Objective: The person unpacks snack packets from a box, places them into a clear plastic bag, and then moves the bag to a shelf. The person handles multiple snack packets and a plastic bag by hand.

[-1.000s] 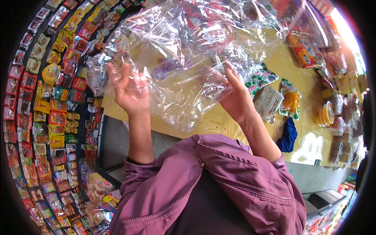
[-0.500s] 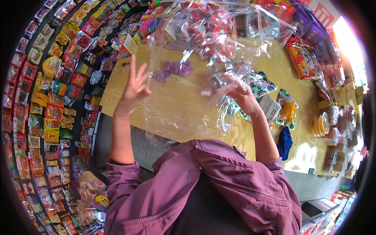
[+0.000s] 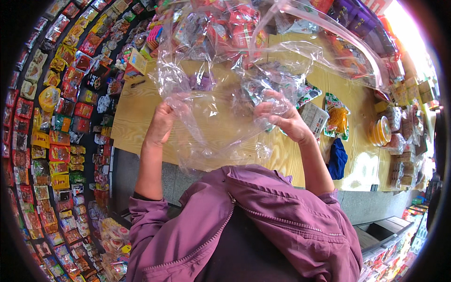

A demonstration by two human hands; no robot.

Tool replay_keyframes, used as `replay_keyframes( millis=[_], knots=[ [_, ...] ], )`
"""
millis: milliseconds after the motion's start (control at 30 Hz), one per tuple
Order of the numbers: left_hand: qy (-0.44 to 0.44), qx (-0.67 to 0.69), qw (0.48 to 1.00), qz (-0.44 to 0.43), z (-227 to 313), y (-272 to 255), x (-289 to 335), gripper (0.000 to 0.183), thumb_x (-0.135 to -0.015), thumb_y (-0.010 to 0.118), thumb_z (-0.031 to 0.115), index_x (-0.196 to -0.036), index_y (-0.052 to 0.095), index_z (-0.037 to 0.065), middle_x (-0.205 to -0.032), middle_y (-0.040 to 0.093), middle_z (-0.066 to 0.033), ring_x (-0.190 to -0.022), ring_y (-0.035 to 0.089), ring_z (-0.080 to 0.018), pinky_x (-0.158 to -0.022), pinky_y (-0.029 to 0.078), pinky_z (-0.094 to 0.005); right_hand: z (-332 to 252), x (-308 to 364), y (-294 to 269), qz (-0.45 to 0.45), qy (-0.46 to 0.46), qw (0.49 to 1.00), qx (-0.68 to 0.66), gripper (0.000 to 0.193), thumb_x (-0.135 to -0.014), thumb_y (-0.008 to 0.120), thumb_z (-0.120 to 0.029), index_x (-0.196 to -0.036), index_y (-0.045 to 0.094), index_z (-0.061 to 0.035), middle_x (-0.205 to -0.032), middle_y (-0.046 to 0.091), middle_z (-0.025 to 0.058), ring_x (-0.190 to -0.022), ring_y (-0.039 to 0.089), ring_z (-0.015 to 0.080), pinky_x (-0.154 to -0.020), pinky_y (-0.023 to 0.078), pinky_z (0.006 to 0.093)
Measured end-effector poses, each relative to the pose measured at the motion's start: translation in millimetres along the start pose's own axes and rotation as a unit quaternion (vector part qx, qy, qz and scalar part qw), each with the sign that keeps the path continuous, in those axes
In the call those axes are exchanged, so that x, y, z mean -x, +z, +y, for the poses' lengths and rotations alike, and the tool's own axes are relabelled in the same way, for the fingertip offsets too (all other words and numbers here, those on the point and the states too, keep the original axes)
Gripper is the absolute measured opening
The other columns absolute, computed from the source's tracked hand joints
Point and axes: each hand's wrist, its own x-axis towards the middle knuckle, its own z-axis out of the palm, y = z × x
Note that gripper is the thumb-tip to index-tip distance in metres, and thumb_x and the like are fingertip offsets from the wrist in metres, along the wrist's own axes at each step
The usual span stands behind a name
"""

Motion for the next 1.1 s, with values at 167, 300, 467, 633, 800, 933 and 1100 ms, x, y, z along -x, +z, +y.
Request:
replay_keyframes(
  millis=[167, 300, 467, 633, 800, 933, 1100],
  knots=[
    [0.067, 0.034, 0.985, 0.155, 5, -19, -7, 0.020, -0.098, 0.061, 0.022, -0.105, 0.070, 0.006, -0.105, 0.070, -0.0068, -0.098, 0.064, -0.0158, -0.091, 0.049, -0.0353, 22, -1, -24, 0.147, -0.118, 0.982, 0.005, 0.019, -0.093, 0.065, -0.005, -0.112, 0.065, -0.0019, -0.101, 0.070, 0.0028, -0.095, 0.063, 0.0105, -0.088, 0.049, 0.0282],
    [0.123, 0.058, 0.982, 0.131, 0, -45, -2, 0.023, -0.099, 0.059, 0.027, -0.103, 0.070, 0.007, -0.100, 0.069, -0.0069, -0.097, 0.063, -0.0192, -0.092, 0.048, -0.0393, 14, 0, -13, 0.185, -0.131, 0.970, 0.087, 0.007, -0.093, 0.066, -0.006, -0.097, 0.066, -0.0003, -0.090, 0.068, 0.0003, -0.085, 0.060, 0.0069, -0.078, 0.047, 0.0243],
    [0.057, -0.125, 0.944, 0.301, 24, -35, 22, 0.059, -0.098, 0.050, 0.006, -0.151, 0.025, 0.006, -0.110, 0.061, -0.0127, -0.107, 0.058, -0.0205, -0.101, 0.044, -0.0392, 7, 12, -13, 0.175, -0.093, 0.977, 0.082, 0.026, -0.101, 0.055, -0.025, -0.096, 0.067, -0.0015, -0.093, 0.066, 0.0003, -0.089, 0.056, 0.0089, -0.086, 0.044, 0.0277],
    [0.404, -0.369, 0.834, 0.076, 101, 41, 49, 0.072, -0.089, 0.068, 0.040, -0.150, 0.036, 0.016, -0.146, 0.042, -0.0194, -0.137, 0.038, -0.0338, -0.115, 0.025, -0.0504, 17, 27, -10, 0.068, -0.042, 0.987, 0.138, 0.028, -0.097, 0.056, -0.021, -0.109, 0.068, 0.0001, -0.101, 0.067, 0.0019, -0.089, 0.057, 0.0110, -0.082, 0.046, 0.0278],
    [0.282, -0.640, 0.692, -0.180, 106, 87, 20, 0.122, -0.055, 0.070, 0.080, -0.155, 0.027, 0.024, -0.161, 0.017, -0.0201, -0.149, 0.011, -0.0406, -0.116, 0.007, -0.0614, -25, 22, 45, -0.129, 0.001, 0.983, 0.127, 0.031, -0.091, 0.056, -0.024, -0.109, 0.069, -0.0025, -0.110, 0.070, 0.0071, -0.094, 0.061, 0.0149, -0.082, 0.048, 0.0298],
    [0.059, -0.522, 0.765, -0.373, 38, 71, 3, 0.133, -0.057, 0.083, 0.064, -0.158, 0.012, 0.014, -0.163, 0.008, -0.0176, -0.150, 0.012, -0.0334, -0.118, 0.013, -0.0553, -30, 35, 59, -0.286, -0.064, 0.936, 0.194, 0.023, -0.089, 0.057, -0.023, -0.092, 0.067, -0.0031, -0.101, 0.071, 0.0137, -0.094, 0.066, 0.0226, -0.084, 0.050, 0.0336],
    [-0.249, -0.046, 0.817, -0.519, -24, 100, 39, 0.102, -0.074, 0.078, 0.034, -0.154, 0.022, 0.004, -0.145, 0.046, -0.0144, -0.130, 0.044, -0.0236, -0.110, 0.034, -0.0361, -32, 42, 55, -0.115, -0.125, 0.985, 0.026, 0.014, -0.087, 0.058, -0.006, -0.089, 0.069, 0.0016, -0.090, 0.072, 0.0165, -0.086, 0.068, 0.0267, -0.079, 0.053, 0.0380]
  ],
)
